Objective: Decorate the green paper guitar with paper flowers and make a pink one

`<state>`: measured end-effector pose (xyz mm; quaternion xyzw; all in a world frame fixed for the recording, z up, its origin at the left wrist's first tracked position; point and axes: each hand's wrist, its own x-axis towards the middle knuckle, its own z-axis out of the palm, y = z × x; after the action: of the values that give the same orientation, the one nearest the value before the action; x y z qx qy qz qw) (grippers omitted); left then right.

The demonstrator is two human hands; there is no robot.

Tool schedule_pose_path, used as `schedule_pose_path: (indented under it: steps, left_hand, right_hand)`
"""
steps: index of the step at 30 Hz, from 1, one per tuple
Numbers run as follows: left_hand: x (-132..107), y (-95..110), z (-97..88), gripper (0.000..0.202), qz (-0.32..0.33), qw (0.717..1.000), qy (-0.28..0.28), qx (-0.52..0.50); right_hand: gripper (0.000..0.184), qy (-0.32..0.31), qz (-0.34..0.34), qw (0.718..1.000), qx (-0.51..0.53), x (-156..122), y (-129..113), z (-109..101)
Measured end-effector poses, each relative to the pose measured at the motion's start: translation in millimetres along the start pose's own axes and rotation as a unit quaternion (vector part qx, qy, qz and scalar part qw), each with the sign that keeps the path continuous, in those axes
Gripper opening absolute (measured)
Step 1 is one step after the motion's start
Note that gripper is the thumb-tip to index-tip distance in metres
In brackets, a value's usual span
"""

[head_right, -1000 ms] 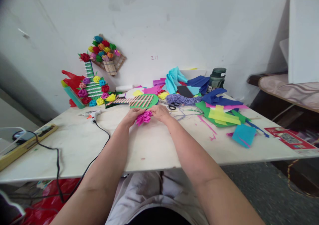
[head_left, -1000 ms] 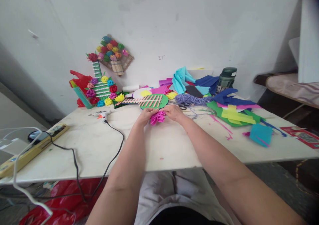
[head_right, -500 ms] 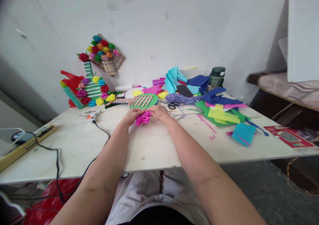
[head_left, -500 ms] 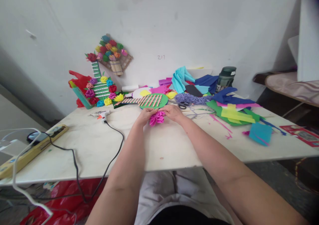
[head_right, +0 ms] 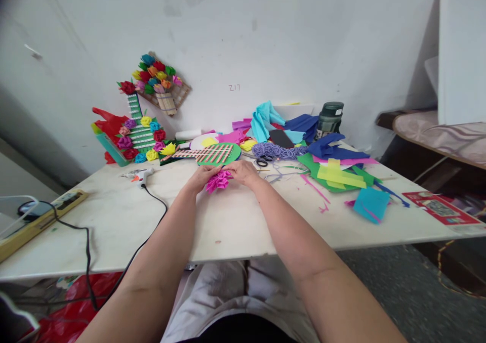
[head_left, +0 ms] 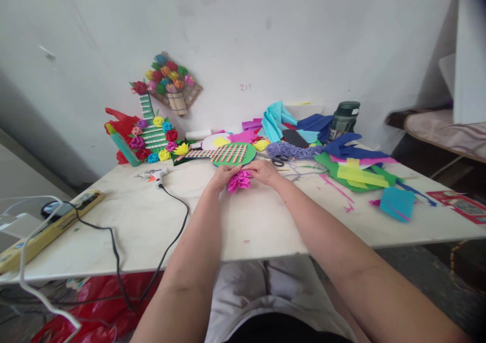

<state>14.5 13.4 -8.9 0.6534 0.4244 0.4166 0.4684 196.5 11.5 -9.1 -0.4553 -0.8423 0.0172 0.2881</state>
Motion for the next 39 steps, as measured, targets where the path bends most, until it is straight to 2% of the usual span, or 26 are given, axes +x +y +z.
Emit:
schedule_pose_path:
  steps: [11, 22, 32, 39]
  left_hand:
    - [1.9, -1.3, -0.5, 0.046, -0.005, 1.000, 0.004, 0.006]
    - [3.1, -3.2, 0.0, 0.042, -0.011, 0.999, -0.006, -0.048]
    - [0.4, 1.4, -0.6, 0.045, -0.012, 0.999, -0.028, -0.035]
    - [-1.2, 2.6, -1.6, 0.039, -0.008, 0.998, -0.025, -0.064]
  right_hand:
    - [0.034, 0.015, 0.002, 0.998, -0.055, -0.8, -3.8, -0.1]
    - [0.037, 0.024, -0.023, 0.992, -0.121, -7.2, -14.8, -4.9]
    - [0.034, 0.034, 0.001, 0.996, -0.079, -4.8, -5.7, 3.4]
    - [0.029, 0.033, 0.010, 0.998, -0.051, -2.6, -7.1, 1.9]
